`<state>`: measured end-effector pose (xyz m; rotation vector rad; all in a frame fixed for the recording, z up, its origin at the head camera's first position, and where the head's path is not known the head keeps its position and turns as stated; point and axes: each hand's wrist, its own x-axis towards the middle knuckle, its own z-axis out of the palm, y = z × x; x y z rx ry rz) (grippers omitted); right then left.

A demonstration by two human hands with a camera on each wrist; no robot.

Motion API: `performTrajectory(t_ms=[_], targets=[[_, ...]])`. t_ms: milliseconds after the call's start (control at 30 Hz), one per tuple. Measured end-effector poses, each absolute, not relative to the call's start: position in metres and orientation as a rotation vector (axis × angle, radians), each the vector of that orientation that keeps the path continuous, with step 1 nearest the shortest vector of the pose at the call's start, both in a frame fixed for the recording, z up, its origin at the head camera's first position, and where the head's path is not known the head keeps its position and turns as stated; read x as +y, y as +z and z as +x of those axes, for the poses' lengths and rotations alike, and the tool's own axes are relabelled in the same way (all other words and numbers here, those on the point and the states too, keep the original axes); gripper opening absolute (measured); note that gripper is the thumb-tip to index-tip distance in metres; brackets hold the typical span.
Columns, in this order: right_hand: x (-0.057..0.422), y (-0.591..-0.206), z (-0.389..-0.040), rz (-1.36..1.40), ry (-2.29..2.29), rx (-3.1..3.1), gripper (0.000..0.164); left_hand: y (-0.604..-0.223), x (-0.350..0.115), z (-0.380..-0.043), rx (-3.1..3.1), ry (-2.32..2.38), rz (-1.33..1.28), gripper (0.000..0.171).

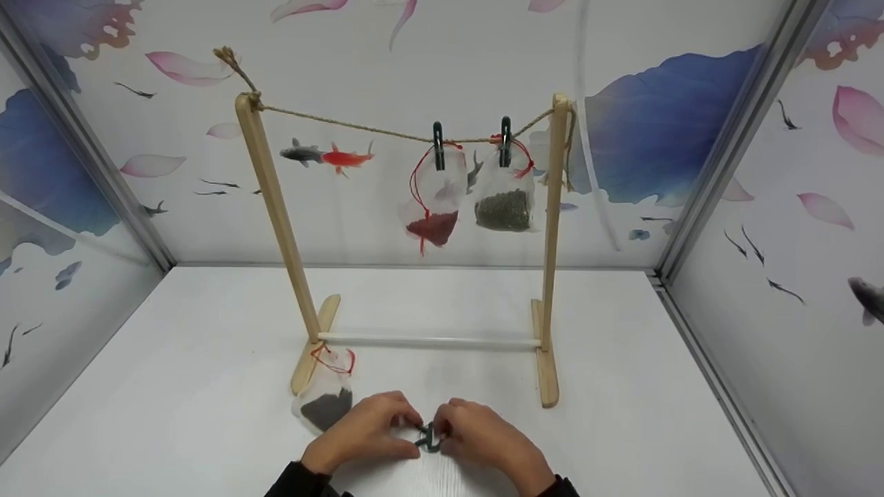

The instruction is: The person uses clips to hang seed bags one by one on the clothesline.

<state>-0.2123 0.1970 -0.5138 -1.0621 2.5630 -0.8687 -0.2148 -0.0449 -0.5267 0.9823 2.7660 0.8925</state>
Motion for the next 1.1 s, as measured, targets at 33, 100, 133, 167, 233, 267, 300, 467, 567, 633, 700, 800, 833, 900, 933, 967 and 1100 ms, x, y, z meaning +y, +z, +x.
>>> performTrajectory(t_ms=[33,100,133,167,233,267,300,467,567,633,700,800,833,900,933,967,1100], targets=[[0.197,-0.514,-0.212,-1.052,-0.877,2.562,0.028,-0.527,-0.045,-0.215,2.769,0.889,0.989,0.032],[0.198,-0.513,-0.211,-1.021,-0.880,2.563,0.049,-0.528,-0.045,-0.216,2.770,0.890,0.992,0.032],[0.198,-0.513,-0.211,-1.010,-0.873,2.567,0.056,-0.528,-0.045,-0.216,2.764,0.901,0.982,0.033],[0.198,-0.513,-0.211,-1.011,-0.859,2.572,0.061,-0.527,-0.045,-0.216,2.760,0.909,0.978,0.033],[0.198,-0.513,-0.211,-1.008,-0.838,2.578,0.060,-0.527,-0.046,-0.216,2.740,0.930,0.970,0.034],[0.197,-0.513,-0.211,-1.004,-0.829,2.580,0.058,-0.526,-0.046,-0.216,2.730,0.940,0.974,0.034],[0.197,-0.514,-0.211,-1.005,-0.826,2.581,0.054,-0.526,-0.046,-0.216,2.712,0.957,0.975,0.033],[0.196,-0.514,-0.212,-1.003,-0.850,2.574,0.036,-0.522,-0.047,-0.216,2.658,1.009,1.049,0.030],[0.196,-0.513,-0.212,-1.018,-0.863,2.570,0.032,-0.520,-0.048,-0.217,2.659,1.041,1.105,0.031],[0.196,-0.512,-0.212,-1.034,-0.861,2.575,0.030,-0.519,-0.048,-0.217,2.669,1.063,1.129,0.031],[0.195,-0.512,-0.212,-1.046,-0.854,2.583,0.028,-0.519,-0.050,-0.216,2.667,1.081,1.133,0.033],[0.195,-0.512,-0.212,-1.053,-0.838,2.598,0.027,-0.518,-0.052,-0.215,2.673,1.075,1.107,0.042],[0.195,-0.512,-0.212,-1.051,-0.831,2.601,0.027,-0.518,-0.052,-0.215,2.677,1.062,1.099,0.045],[0.194,-0.512,-0.212,-1.047,-0.827,2.598,0.029,-0.517,-0.054,-0.215,2.682,1.046,1.090,0.050],[0.195,-0.512,-0.212,-1.042,-0.830,2.592,0.030,-0.517,-0.054,-0.216,2.686,1.042,1.086,0.051],[0.195,-0.511,-0.212,-1.037,-0.834,2.587,0.031,-0.517,-0.055,-0.216,2.688,1.041,1.082,0.051],[0.196,-0.510,-0.212,-1.048,-0.842,2.579,0.035,-0.516,-0.056,-0.217,2.686,1.063,1.056,0.047]])
